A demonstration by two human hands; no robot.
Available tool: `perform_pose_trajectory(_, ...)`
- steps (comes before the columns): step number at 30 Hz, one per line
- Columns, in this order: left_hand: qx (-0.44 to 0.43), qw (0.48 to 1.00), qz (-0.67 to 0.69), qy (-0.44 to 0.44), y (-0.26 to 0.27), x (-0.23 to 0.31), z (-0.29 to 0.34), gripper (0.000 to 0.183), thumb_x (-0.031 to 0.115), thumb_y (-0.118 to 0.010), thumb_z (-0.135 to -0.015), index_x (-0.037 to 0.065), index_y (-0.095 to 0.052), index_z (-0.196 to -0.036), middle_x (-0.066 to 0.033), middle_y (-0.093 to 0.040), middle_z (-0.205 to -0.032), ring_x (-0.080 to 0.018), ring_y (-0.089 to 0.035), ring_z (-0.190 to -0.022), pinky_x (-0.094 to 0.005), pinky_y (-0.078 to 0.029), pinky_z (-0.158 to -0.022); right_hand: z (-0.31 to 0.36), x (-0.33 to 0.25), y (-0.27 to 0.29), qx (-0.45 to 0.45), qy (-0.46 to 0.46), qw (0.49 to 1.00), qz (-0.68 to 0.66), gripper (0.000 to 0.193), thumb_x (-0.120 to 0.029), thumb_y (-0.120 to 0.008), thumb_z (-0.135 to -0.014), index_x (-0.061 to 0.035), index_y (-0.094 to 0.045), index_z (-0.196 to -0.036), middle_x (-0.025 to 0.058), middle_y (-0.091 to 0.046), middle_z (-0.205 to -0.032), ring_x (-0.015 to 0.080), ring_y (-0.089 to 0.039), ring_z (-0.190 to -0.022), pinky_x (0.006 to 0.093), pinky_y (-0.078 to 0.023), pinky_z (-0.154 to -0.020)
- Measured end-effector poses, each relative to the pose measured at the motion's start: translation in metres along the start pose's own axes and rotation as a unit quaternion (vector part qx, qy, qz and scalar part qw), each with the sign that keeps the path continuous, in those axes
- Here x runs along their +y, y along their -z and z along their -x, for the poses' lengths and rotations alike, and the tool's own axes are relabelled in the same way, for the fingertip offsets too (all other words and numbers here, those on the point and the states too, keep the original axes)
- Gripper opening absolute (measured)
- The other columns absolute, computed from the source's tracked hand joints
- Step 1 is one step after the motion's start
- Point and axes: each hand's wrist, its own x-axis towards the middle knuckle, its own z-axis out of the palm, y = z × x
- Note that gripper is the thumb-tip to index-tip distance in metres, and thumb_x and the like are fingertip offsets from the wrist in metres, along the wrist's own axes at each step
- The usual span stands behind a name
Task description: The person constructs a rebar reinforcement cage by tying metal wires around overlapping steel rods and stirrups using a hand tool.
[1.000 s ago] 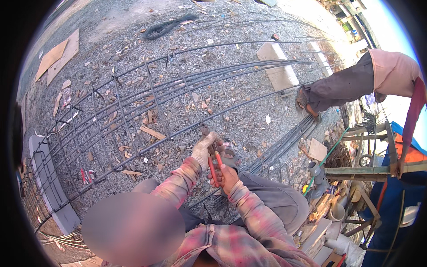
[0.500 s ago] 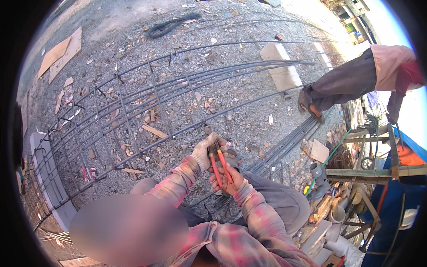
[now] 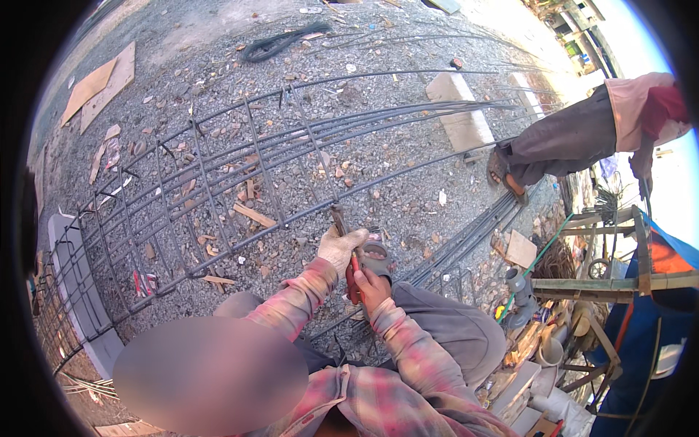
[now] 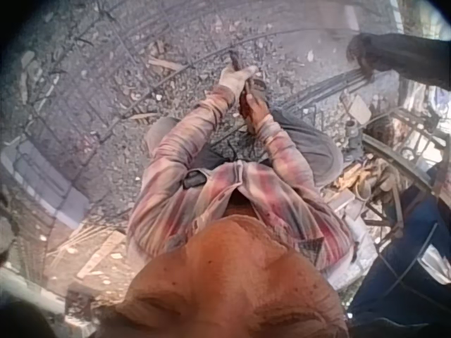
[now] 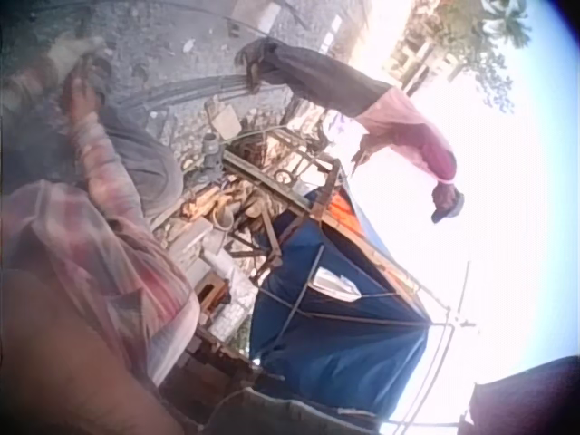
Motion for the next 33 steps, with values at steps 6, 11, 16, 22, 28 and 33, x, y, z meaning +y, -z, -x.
perform_pose_trajectory(6,-0.007,0.986,0.162,0.035,-0.010,0.012,0.011,0.026,0.023,-0.066,-0.081,0.005,-0.051,-0.093,-0.0047,-0.054,-0.068,-0.0154,-0.055,-0.055,-0.0338,-0.051,-0.049,0.007,-0.037,0.009,-0.094,-0.248,0.893,-0.363,0.048,-0.050,-0.041,-0.090,-0.0072,-0.051,-0.107,0.0075,-0.057,-0.068,0.0192,-0.056,-0.056,0.0296,-0.045,-0.049)
perform_pose_trajectory(11,0.007,0.997,0.068,0.039,-0.011,0.004,0.005,0.031,0.031,-0.065,-0.082,0.007,-0.052,-0.094,-0.0051,-0.054,-0.071,-0.0145,-0.055,-0.055,-0.0321,-0.050,-0.049,0.013,-0.031,-0.001,-0.004,-0.086,0.991,-0.106,0.059,-0.055,-0.045,-0.086,-0.0030,-0.049,-0.112,0.0108,-0.059,-0.081,0.0223,-0.061,-0.063,0.0331,-0.051,-0.052)
perform_pose_trajectory(16,-0.035,0.992,0.100,0.067,-0.002,0.017,0.016,0.046,0.039,-0.067,-0.080,0.005,-0.049,-0.106,-0.0093,-0.059,-0.088,-0.0186,-0.060,-0.072,-0.0367,-0.053,-0.059,0.014,-0.061,-0.001,-0.089,-0.148,0.918,-0.357,0.051,-0.050,-0.043,-0.089,-0.0028,-0.049,-0.107,0.0151,-0.055,-0.104,0.0347,-0.059,-0.094,0.0479,-0.050,-0.078)
perform_pose_trajectory(22,-0.106,0.987,0.111,0.054,0.002,0.016,0.015,0.045,0.033,-0.066,-0.081,0.006,-0.047,-0.111,-0.0089,-0.058,-0.096,-0.0203,-0.060,-0.082,-0.0392,-0.053,-0.068,0.004,-0.042,0.019,-0.245,-0.106,0.854,-0.447,0.059,-0.058,-0.039,-0.087,-0.0020,-0.051,-0.100,0.0158,-0.051,-0.109,0.0403,-0.054,-0.100,0.0522,-0.046,-0.082)
perform_pose_trajectory(28,-0.115,0.981,0.143,0.062,0.008,0.015,0.012,0.040,0.031,-0.064,-0.082,0.008,-0.049,-0.110,-0.0078,-0.058,-0.094,-0.0208,-0.060,-0.077,-0.0377,-0.053,-0.064,0.007,-0.058,0.016,-0.247,-0.070,0.905,-0.338,0.052,-0.054,-0.045,-0.087,-0.0029,-0.053,-0.097,0.0187,-0.051,-0.117,0.0422,-0.051,-0.109,0.0506,-0.051,-0.077)
perform_pose_trajectory(33,-0.104,0.982,0.146,0.053,0.004,0.018,0.016,0.034,0.032,-0.063,-0.084,0.007,-0.051,-0.104,-0.0070,-0.058,-0.087,-0.0206,-0.060,-0.074,-0.0345,-0.052,-0.058,0.011,-0.079,0.014,-0.293,-0.091,0.864,-0.400,0.053,-0.050,-0.051,-0.085,-0.0018,-0.052,-0.106,0.0211,-0.041,-0.129,0.0414,-0.045,-0.116,0.0522,-0.047,-0.086)
